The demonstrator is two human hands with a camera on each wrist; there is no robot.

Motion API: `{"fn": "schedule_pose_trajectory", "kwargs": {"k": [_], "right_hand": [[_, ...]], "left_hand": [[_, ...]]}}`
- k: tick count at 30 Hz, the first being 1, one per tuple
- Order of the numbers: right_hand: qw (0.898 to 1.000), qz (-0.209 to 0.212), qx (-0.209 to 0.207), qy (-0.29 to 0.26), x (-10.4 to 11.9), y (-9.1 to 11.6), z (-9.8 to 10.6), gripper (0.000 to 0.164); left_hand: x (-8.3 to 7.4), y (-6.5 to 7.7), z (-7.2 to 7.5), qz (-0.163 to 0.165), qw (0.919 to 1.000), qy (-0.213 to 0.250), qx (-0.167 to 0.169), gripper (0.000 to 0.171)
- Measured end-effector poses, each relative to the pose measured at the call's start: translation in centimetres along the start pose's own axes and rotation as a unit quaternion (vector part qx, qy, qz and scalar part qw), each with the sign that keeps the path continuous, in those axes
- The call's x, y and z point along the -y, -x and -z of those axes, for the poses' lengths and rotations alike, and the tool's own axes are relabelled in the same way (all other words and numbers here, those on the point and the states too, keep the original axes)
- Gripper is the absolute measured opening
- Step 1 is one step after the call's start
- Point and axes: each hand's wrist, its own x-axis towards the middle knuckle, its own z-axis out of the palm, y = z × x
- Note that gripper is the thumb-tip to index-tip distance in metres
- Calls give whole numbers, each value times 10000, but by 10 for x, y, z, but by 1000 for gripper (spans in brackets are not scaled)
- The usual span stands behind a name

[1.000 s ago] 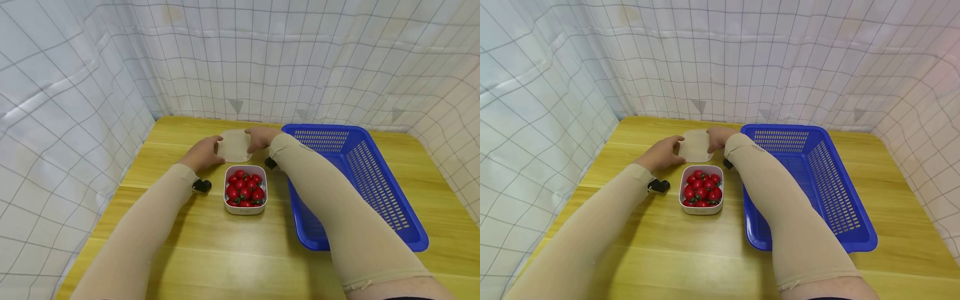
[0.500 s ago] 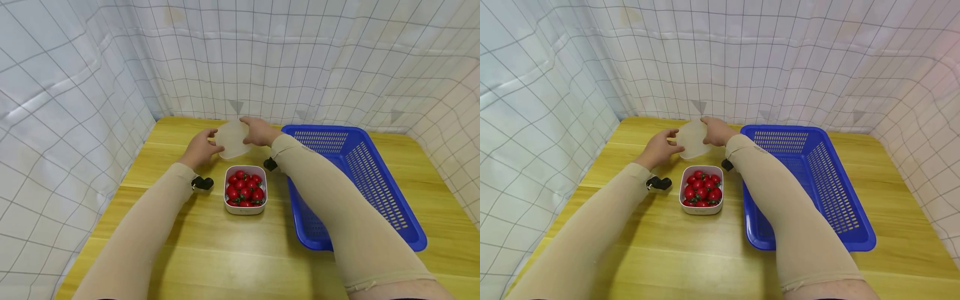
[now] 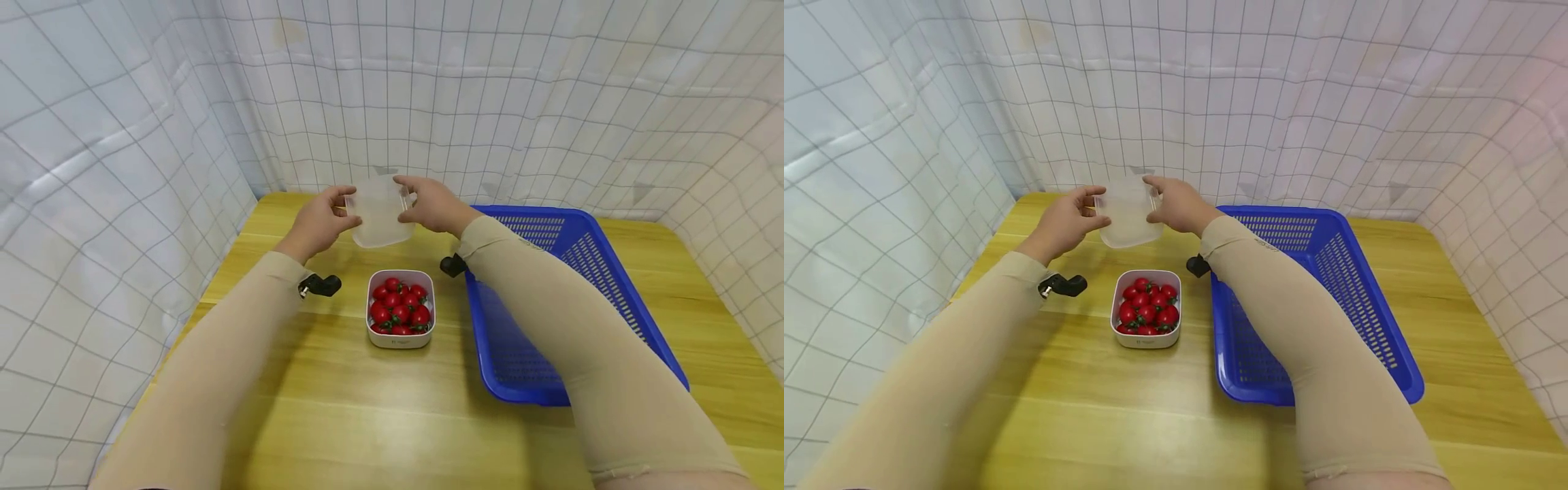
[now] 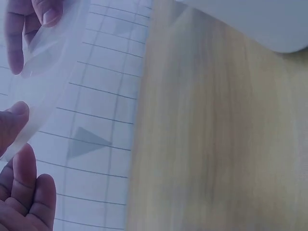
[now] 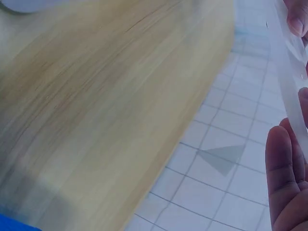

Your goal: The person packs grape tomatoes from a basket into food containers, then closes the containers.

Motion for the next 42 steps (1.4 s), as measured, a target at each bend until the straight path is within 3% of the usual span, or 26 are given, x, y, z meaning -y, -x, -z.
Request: {"fn": "schedule_pose_trajectory", "kwargs": {"k": [10, 17, 21, 23, 27, 29, 31, 36, 42], "right_hand": [[9989, 363, -296, -18, 17, 41, 15, 85], [9958, 652, -565, -290, 22, 73, 18, 96], [9920, 1004, -712, -262, 22, 92, 19, 80], [9884, 1238, -851, -236, 21, 100, 18, 64], [9799, 1730, -977, -157, 18, 114, 14, 33], [9768, 1974, -824, -68, 16, 119, 12, 26], [9763, 2105, -479, 162, 14, 124, 11, 25], [9686, 2222, 549, 969, 12, 134, 3, 32], [9494, 2271, 1094, 1871, 12, 143, -10, 40]], "left_hand": [[-29, 25, 17, -413, 9991, -47, 1, 61], [-43, 49, 17, -1039, 9940, -289, -200, 58], [-45, 63, 10, -1491, 9885, -162, -184, 72], [-45, 70, 6, -1654, 9860, -135, -163, 70], [-43, 83, 0, -1986, 9783, -518, -276, 28], [-41, 90, -3, -2159, 9731, -720, -355, 10], [-36, 96, -7, -2417, 9656, -866, -404, 4], [-23, 106, -22, -3024, 9447, -1220, -354, 11], [-11, 114, -36, -3334, 9292, -1590, -150, 13]]}}
